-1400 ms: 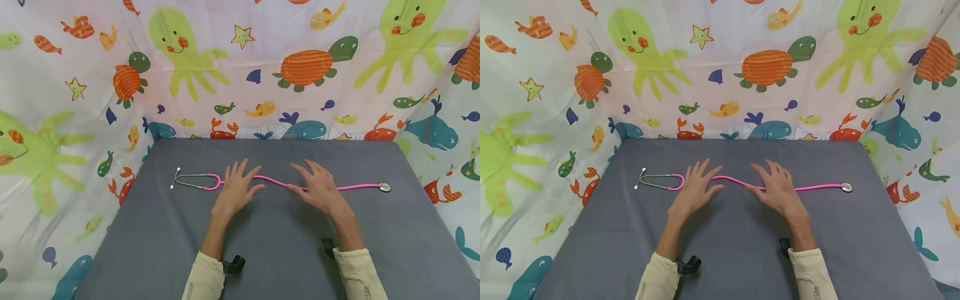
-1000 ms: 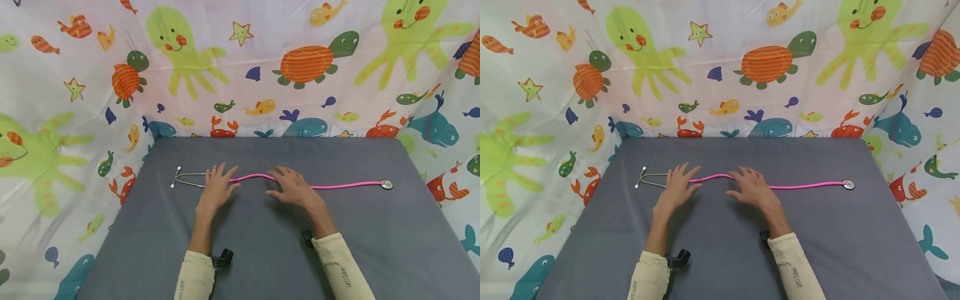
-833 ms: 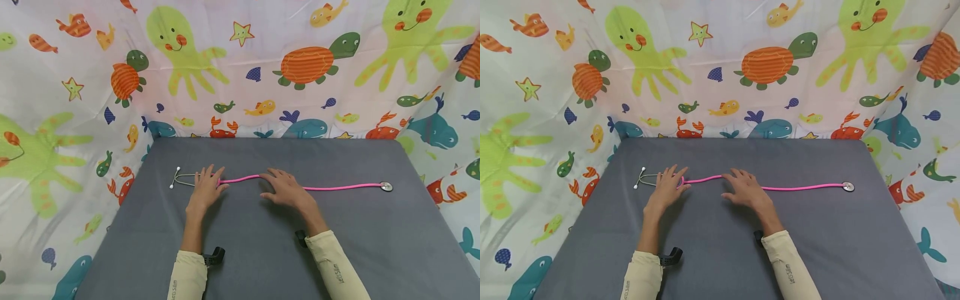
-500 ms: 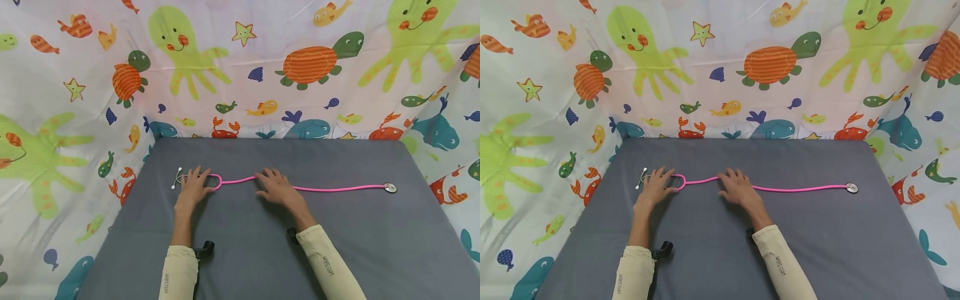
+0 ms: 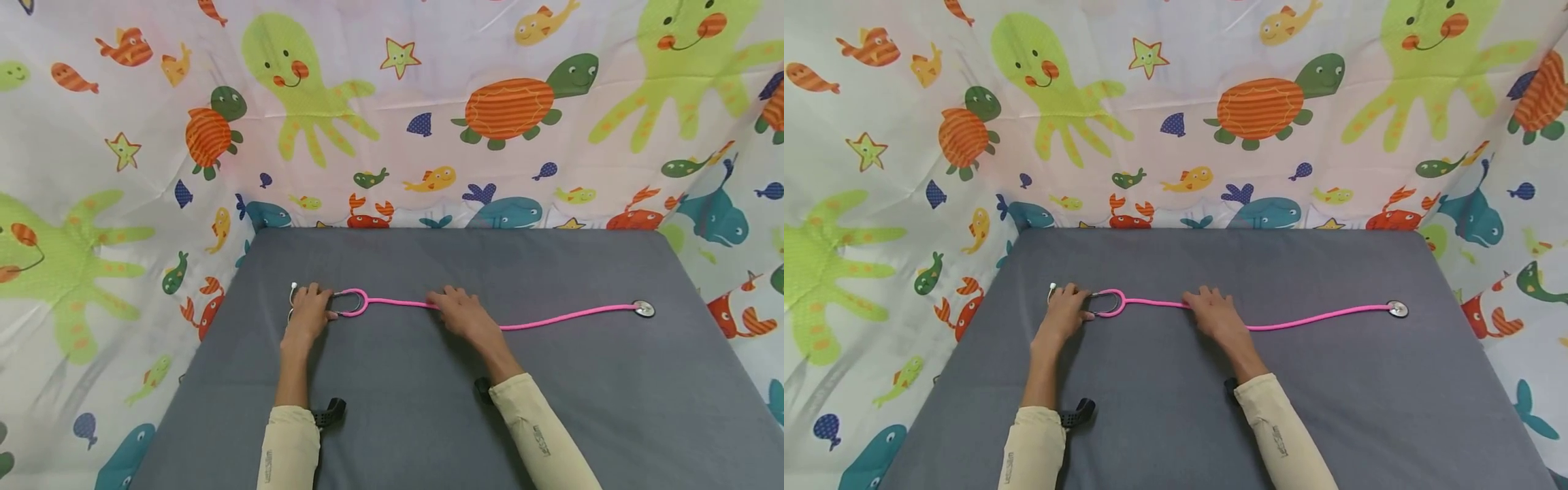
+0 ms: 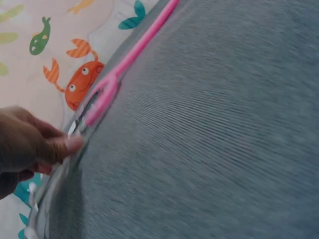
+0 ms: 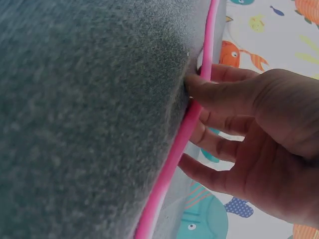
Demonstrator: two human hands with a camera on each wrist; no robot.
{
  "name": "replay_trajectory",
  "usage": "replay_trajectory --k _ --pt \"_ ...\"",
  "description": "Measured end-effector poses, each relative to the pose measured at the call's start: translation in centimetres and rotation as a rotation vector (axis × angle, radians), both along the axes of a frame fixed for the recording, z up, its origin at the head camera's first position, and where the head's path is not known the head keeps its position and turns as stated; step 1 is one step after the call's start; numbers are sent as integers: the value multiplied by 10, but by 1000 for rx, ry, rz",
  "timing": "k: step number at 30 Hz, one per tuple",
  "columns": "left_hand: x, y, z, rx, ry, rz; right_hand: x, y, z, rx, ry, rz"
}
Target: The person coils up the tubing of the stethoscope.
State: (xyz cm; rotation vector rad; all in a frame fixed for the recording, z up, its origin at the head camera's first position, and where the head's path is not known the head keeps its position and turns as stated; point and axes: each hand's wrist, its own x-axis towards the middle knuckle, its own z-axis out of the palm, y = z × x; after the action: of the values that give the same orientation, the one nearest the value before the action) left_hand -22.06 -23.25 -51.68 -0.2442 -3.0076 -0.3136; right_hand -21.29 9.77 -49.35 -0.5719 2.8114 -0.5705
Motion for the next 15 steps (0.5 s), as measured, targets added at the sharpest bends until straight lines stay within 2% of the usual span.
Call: replay_trajectory --k 3,7,12,15 --pt "2 3 -3 6 54 -38 3 3 3 -24 -22 -3" --pt "5 11 -4 -1 173 -94 9 8 14 -41 -33 -40" --pt "7 28 3 -25 303 -159 20 16 30 -38 39 -48" --pt "6 41 8 -45 366 -188 28 19 40 -42 74 -17"
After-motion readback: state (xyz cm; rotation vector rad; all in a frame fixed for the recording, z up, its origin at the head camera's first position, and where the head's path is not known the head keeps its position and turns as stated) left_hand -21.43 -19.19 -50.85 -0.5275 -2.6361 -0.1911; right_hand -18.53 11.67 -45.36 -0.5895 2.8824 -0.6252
